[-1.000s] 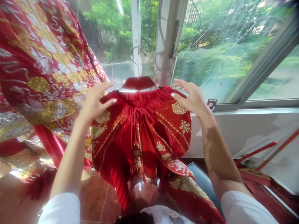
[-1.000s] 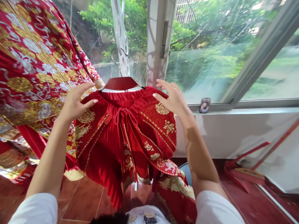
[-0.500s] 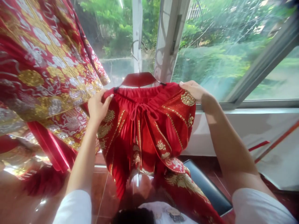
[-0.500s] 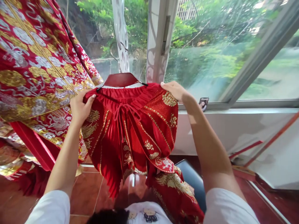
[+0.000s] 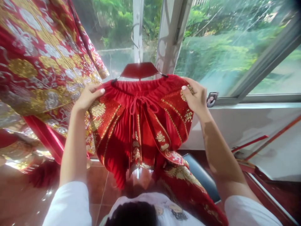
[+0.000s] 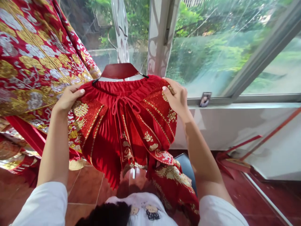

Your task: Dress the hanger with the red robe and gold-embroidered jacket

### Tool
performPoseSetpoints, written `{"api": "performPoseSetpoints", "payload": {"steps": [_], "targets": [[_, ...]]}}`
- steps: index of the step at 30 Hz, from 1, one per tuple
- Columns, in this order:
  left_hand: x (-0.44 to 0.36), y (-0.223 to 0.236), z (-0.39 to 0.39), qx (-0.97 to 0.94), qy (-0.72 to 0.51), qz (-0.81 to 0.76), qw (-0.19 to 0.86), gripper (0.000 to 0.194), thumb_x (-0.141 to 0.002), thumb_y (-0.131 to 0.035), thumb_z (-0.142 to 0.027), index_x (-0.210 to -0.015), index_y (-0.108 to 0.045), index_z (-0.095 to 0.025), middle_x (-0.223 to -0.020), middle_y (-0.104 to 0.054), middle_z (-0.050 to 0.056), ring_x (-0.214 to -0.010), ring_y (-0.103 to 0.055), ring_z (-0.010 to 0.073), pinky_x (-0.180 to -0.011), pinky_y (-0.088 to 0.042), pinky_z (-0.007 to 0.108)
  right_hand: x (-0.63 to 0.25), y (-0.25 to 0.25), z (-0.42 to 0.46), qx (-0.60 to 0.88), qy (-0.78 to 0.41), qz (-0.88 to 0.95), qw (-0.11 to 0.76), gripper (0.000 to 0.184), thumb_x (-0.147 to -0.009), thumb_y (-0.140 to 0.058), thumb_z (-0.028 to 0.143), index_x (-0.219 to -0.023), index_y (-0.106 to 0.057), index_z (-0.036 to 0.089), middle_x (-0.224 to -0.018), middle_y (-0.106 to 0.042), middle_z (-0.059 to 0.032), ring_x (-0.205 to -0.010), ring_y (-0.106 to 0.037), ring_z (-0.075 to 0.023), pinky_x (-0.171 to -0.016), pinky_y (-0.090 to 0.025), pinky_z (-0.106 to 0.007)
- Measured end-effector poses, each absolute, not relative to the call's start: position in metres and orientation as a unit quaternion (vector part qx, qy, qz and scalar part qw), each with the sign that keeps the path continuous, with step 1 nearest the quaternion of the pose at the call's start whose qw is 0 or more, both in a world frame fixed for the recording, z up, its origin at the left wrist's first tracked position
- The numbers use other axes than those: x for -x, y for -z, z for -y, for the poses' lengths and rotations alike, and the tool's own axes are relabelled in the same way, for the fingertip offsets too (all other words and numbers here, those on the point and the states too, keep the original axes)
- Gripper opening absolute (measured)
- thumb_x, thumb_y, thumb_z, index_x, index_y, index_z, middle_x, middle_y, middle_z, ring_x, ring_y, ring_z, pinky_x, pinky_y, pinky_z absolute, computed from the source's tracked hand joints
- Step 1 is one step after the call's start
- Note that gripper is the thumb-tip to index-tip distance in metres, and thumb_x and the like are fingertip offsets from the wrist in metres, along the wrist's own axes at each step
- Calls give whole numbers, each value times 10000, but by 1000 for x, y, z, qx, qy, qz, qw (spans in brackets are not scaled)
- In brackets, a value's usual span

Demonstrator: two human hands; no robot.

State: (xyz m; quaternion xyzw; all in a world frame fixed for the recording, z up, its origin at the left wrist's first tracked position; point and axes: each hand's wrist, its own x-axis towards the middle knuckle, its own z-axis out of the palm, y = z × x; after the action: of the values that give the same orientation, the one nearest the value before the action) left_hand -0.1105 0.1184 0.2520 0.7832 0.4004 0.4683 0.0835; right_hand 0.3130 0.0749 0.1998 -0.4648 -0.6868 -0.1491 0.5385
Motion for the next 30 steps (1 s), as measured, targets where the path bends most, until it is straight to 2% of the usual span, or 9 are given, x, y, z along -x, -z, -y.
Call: {"api": "performPoseSetpoints", "payload": {"steps": [3, 6, 11, 13, 15, 18, 21, 26, 30], "targets": [[103, -228, -89, -751, -503, -423, -64, 526, -915, -523, -484, -1208, -614, -56, -1143, -686, 124, -1060, -624, 230, -1007, -461, 433, -318, -178, -57, 491, 147, 686, 517, 526, -948, -430, 421, -1448, -432, 257, -1448, -497, -99, -1379, -422, -270, -1120, -363, -486], [94, -181, -53, -693, -515, -480, -155, 646, -938, -507, -325, -1485, -314, -39, -1525, -385, 192, -1417, -362, 264, -1178, -280, 455, -320, -126, -29, 540, 119, 656, 513, 650, -944, -427, 433, -1537, -244, 241, -1503, -415, -125, -1417, -363, -277, -1122, -352, -510], [47, -34, 1, -572, -564, -553, -219, 742, -852, -599, -310, -1495, -300, -92, -1582, -229, 216, -1487, -130, 369, -1194, -92, 611, -307, 15, 40, 721, -13, 551, 419, 732, -929, -404, 453, -1533, -200, 93, -1451, -436, -223, -1340, -443, -313, -1075, -387, -512], [7, 34, 19, -652, -515, -551, -79, 506, -847, -579, -283, -1317, -507, -110, -1413, -458, 240, -1413, -298, 401, -1149, -156, 667, -299, 66, 71, 831, -65, 490, 255, 895, -846, -548, 456, -1524, -182, 1, -1491, -343, -302, -1401, -330, -395, -1099, -328, -544], [-41, 93, 35, -786, -297, -491, 229, 374, -892, -467, -211, -1248, -562, -144, -1328, -550, 198, -1358, -404, 339, -1150, -240, 609, -295, 102, 98, 888, -115, 432, 108, 962, -795, -642, 418, -1535, -181, 10, -1500, -318, -315, -1400, -309, -445, -1069, -337, -569], [-106, 150, 47, -817, -164, -412, 367, 525, -794, -601, -183, -1311, -538, -119, -1309, -590, 171, -1284, -504, 293, -1096, -402, 462, -301, 125, 122, 889, -170, 424, 31, 659, -889, -511, 255, -1514, -339, 135, -1382, -510, -246, -1226, -553, -360, -949, -457, -464], [-144, 172, 47, -817, -102, -374, 427, 694, -670, -722, -172, -1328, -519, -79, -1330, -574, 190, -1298, -484, 318, -1091, -400, 443, -318, 123, 133, 871, -188, 451, 42, 495, -932, -388, 184, -1403, -531, 231, -1188, -669, -165, -1024, -669, -261, -871, -487, -358], [-157, 162, 49, -810, -12, -309, 499, 314, -797, -538, -108, -1079, -671, -71, -1080, -689, 153, -1005, -634, 270, -907, -493, 412, -345, 93, 168, 846, -194, 487, 98, 427, -925, -382, 225, -1214, -687, 155, -1044, -734, -142, -967, -685, -257, -855, -502, -330], [-138, 114, 76, -790, 64, -176, 584, 102, -742, -698, -210, -818, -723, -147, -748, -688, 5, -694, -624, 166, -682, -495, 263, -358, 31, 219, 777, -248, 510, 273, 346, -879, -505, 329, -1053, -749, 155, -852, -757, -65, -793, -705, -250, -721, -557, -321]]}}
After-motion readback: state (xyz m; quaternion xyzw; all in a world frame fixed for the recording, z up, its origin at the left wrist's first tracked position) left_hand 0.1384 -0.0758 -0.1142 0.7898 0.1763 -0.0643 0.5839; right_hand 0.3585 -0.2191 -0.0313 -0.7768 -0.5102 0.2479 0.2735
